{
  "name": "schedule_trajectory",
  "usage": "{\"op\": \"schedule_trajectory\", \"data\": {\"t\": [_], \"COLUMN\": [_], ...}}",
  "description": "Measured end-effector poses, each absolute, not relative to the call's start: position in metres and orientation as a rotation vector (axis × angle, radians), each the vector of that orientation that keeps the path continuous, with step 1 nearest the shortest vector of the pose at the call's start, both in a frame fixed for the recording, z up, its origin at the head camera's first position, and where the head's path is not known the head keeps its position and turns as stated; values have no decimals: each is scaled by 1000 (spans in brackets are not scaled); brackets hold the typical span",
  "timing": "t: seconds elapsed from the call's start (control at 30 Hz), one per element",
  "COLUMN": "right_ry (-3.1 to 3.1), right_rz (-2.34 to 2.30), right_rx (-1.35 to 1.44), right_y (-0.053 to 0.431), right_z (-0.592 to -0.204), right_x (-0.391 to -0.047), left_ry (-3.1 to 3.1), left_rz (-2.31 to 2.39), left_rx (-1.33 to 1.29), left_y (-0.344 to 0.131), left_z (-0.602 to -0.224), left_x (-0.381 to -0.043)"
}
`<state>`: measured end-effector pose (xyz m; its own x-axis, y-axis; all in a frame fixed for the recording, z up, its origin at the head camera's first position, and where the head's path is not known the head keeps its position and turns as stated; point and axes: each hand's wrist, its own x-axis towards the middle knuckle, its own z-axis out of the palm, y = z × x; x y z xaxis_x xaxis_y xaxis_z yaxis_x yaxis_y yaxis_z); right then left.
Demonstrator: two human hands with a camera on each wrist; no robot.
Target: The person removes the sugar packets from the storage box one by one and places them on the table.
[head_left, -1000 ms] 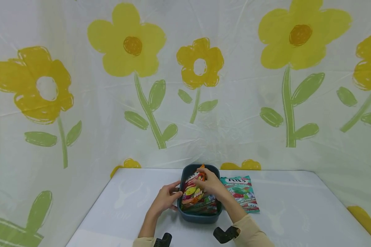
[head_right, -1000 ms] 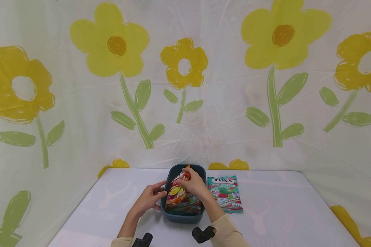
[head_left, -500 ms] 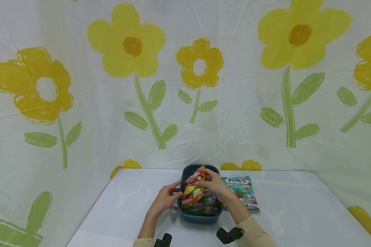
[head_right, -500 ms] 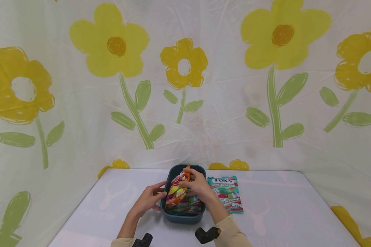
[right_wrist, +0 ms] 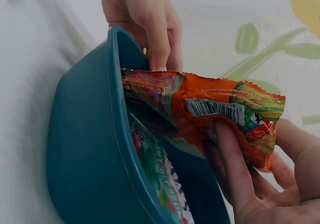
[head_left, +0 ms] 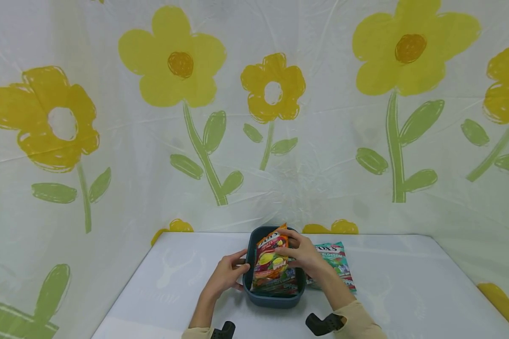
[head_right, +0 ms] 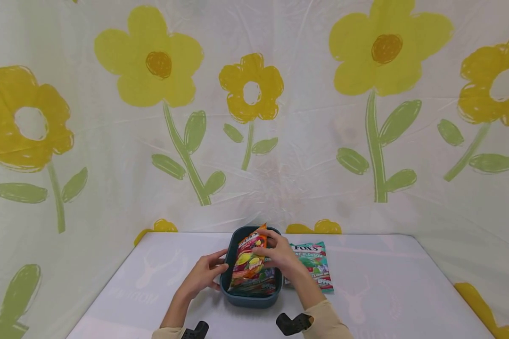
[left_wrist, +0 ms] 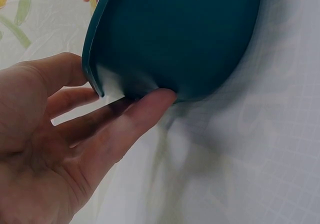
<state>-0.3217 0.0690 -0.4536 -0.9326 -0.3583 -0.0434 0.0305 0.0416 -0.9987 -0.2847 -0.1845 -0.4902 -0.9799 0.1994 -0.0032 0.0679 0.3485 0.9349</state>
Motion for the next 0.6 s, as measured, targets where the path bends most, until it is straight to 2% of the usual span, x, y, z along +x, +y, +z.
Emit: {"op": "schedule_trajectory", "data": {"t": [0.6], "right_ry": [1935], "right_rz": [-2096], "right_rx": [-261], "right_y": [87], "right_z": [-463], "right_x": [-321], "left_ry": [2479], "left_rz": [1711], "left_rx": [261], "left_y": [-185], "left_z": [-491], "left_x": [-286]}}
